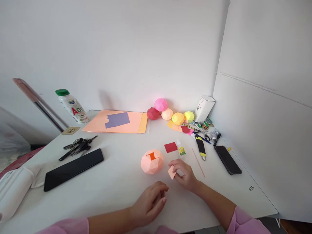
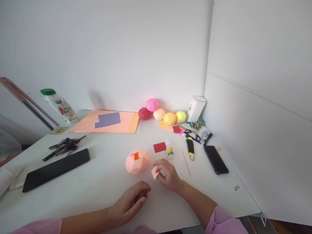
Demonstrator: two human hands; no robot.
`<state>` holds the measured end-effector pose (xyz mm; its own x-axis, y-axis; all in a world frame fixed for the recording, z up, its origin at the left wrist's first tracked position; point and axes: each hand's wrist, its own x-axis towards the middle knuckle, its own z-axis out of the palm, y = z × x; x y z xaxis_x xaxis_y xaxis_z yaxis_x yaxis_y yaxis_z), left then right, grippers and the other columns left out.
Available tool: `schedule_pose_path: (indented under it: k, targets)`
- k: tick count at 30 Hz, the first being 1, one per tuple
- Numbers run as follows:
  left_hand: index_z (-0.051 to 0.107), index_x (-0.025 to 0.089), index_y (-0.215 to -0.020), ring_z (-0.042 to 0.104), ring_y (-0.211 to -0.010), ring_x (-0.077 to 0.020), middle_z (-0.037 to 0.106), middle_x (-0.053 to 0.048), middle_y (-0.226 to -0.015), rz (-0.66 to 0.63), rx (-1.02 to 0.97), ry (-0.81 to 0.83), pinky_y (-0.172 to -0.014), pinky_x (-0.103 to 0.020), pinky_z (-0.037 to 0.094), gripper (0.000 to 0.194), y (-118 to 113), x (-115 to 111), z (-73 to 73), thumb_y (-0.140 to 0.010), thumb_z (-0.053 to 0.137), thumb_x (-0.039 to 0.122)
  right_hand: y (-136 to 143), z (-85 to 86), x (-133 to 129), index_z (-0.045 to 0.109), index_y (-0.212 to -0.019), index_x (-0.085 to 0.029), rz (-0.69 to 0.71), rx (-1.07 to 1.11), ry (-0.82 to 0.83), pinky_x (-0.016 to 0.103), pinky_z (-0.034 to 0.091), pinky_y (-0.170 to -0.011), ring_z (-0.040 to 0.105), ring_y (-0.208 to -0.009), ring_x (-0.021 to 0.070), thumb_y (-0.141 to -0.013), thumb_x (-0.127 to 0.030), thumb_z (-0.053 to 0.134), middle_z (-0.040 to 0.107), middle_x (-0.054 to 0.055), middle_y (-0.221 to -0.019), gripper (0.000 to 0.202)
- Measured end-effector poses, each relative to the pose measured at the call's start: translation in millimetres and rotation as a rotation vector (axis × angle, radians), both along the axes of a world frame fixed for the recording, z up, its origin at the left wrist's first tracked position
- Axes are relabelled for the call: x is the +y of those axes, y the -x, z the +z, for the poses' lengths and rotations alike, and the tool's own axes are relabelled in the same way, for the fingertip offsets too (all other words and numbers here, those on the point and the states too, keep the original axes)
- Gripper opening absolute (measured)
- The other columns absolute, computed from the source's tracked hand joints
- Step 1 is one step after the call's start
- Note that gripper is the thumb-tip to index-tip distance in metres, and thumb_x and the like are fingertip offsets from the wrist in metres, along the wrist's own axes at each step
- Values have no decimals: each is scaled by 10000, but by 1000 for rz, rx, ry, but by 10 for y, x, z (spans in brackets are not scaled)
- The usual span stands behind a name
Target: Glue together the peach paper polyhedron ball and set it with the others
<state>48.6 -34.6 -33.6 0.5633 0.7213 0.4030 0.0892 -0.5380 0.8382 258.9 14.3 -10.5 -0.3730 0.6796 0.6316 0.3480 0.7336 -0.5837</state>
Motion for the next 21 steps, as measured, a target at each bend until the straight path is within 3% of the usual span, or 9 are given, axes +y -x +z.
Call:
schedule_pose_path:
  k: [3,6,11,21]
  targets:
    - [542,156,-939,532,-548,-117,591,-45,-743,-54,-67,494,-508,-239,450,367,-133,60,20,-914,452,510,112,-61,-106,515,-809,-213,150,-36,-71,298,556,-692,635,-846,172,-801,-57,531,675,101,-990,157]
    - [529,149,-815,546,-508,-105,592,-20,-642,-55,-138,743,-503,-228,451,464,-150,137,28,-816,568,611,201,-134,-177,524,-827,-206,185,-21,-104,294,554,-688,612,-822,166,-842,-90,531,660,110,-973,118]
    - [525,151,-774,552,-451,-102,620,-6,-573,-63,-191,905,-470,-226,452,526,-117,195,24,-686,698,640,269,-197,-155,542,-923,-205,197,-7,-150,301,556,-707,621,-798,159,-893,-136,488,672,107,-960,93]
    - [521,157,-746,562,-410,-104,613,15,-510,-58,-188,992,-445,-213,435,517,-95,254,10,-714,664,653,217,-167,-101,433,-1323,-180,204,-206,-320,270,552,-682,652,-784,153,-926,-183,523,746,82,-1020,407]
